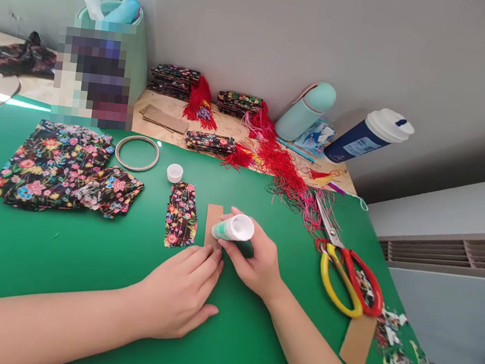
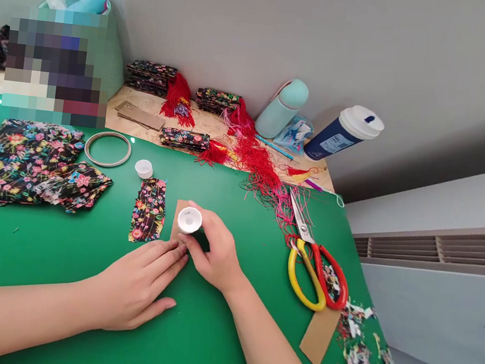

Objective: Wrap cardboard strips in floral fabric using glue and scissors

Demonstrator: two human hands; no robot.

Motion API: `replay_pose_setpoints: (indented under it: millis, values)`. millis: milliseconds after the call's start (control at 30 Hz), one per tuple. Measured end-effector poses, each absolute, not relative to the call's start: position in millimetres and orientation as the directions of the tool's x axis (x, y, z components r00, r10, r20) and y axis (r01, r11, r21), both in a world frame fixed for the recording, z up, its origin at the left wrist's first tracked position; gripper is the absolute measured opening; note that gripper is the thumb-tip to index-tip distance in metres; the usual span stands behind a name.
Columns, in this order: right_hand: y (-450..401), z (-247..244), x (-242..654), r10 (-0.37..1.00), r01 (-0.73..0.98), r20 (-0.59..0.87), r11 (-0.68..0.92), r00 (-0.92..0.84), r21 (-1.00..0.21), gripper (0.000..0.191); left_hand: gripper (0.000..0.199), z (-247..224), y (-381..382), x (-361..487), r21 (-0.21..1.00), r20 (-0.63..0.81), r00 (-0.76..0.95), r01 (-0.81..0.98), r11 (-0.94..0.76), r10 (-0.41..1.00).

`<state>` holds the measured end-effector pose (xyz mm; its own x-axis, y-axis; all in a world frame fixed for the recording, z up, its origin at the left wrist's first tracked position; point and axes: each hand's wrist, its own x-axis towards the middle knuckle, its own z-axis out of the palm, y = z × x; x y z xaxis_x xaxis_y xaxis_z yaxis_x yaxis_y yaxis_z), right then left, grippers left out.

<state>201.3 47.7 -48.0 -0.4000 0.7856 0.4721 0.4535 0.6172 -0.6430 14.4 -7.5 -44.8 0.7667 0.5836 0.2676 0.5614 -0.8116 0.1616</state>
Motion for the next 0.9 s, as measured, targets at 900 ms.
replay_pose_setpoints:
  millis: [900]
  values:
    - [61, -53, 205, 0.806, 0.502, 0.405, 0.587, -0.432, -0.635, 0.045, 0.051, -52, -4, 15, 0.202, 0.331, 0.742, 0.549, -0.811, 0.584]
